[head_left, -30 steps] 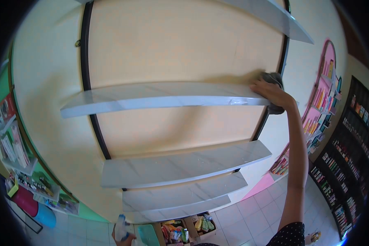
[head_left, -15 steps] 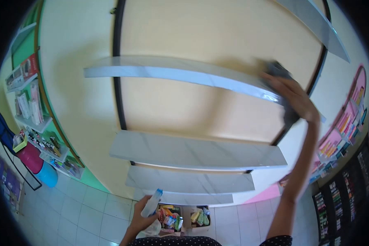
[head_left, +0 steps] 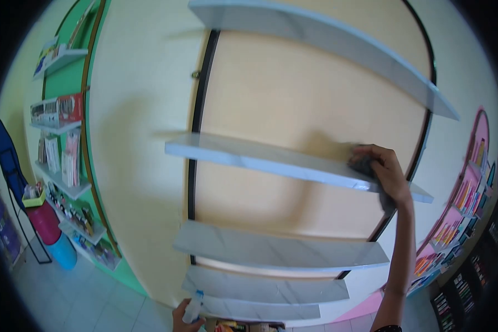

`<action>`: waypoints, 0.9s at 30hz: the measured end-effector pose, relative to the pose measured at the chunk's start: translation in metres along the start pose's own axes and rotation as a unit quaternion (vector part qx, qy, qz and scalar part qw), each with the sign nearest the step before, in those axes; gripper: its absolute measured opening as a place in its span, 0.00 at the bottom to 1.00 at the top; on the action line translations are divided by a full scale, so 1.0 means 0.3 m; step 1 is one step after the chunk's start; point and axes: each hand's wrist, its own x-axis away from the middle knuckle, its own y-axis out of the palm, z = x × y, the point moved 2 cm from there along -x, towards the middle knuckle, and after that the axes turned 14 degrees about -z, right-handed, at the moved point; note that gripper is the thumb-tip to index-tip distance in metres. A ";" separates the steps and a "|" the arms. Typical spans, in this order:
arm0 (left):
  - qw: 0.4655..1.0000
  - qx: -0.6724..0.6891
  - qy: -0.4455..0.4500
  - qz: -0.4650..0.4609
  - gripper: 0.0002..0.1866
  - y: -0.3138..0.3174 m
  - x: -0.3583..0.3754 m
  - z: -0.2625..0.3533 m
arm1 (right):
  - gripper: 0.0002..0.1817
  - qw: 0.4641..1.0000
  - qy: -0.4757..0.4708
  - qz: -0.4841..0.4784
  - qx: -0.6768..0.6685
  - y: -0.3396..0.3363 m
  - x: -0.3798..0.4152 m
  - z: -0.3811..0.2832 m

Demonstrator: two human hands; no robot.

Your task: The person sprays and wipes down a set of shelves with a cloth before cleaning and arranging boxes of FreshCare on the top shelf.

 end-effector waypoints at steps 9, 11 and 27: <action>0.992 0.093 -0.022 -0.080 0.34 0.014 -0.027 -0.097 | 0.15 0.558 -0.403 0.529 0.496 -0.479 -0.131 -0.457; 0.991 0.097 -0.026 -0.085 0.34 0.012 -0.025 -0.085 | 0.11 0.657 -0.280 0.448 0.538 -0.595 -0.220 -0.407; 0.995 0.055 -0.036 -0.075 0.36 -0.052 -0.024 -0.228 | 0.28 0.917 0.214 -0.073 0.330 -0.256 -0.605 -0.546</action>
